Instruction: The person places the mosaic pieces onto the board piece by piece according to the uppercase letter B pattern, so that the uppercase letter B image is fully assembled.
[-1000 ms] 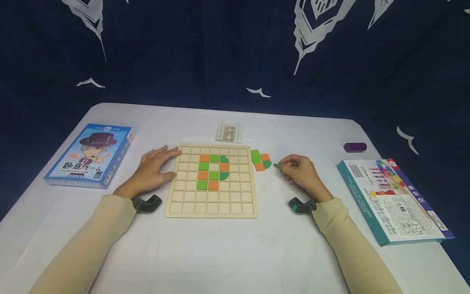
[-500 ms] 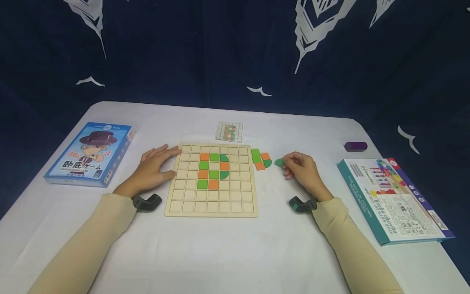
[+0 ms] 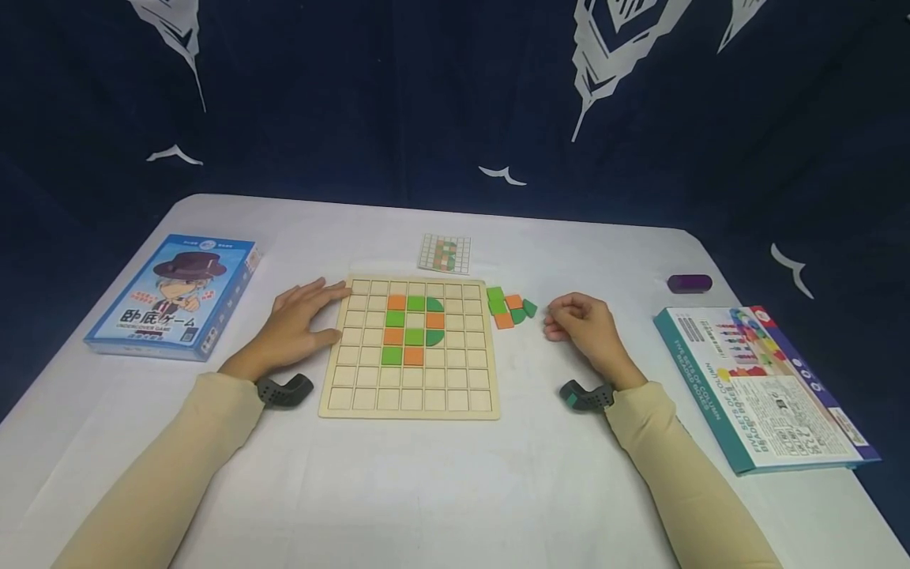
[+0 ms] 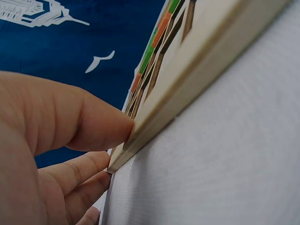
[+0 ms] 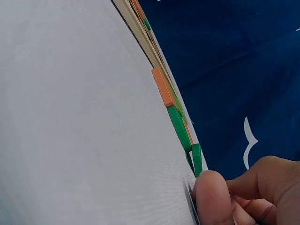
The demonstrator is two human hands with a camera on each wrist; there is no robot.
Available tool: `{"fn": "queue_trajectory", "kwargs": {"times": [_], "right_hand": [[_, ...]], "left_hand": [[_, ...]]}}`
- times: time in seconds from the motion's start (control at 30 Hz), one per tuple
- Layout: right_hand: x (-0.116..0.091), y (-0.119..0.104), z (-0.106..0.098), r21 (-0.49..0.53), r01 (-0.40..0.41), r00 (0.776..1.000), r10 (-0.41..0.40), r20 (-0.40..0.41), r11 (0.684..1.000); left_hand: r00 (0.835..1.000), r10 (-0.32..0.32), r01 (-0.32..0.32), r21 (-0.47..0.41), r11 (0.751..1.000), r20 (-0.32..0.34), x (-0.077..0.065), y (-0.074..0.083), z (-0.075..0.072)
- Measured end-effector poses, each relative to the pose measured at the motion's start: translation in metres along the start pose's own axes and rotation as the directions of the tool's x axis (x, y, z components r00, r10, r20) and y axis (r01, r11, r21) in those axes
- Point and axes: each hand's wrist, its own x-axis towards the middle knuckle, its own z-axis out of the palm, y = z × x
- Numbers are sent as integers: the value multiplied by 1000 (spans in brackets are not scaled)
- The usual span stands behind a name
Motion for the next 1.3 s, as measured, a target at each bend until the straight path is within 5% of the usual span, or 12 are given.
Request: {"fn": "queue_trajectory", "kwargs": {"times": [0.63,1.1,1.3], "right_hand": [[23,-25,18,-362,-81,990,117,79,929],[23,-26,12,-313,-105,987,136,80,944],[23,-22,10,-215,-90,986,117,119,972]], "left_hand": [[1000,5,-5,2,1000,-8,-1,0,2],[1000,4,-4,-3,1000,-12,-1,1,1],[1000,5,-5,0,1000,-11,-1,1,1]]}}
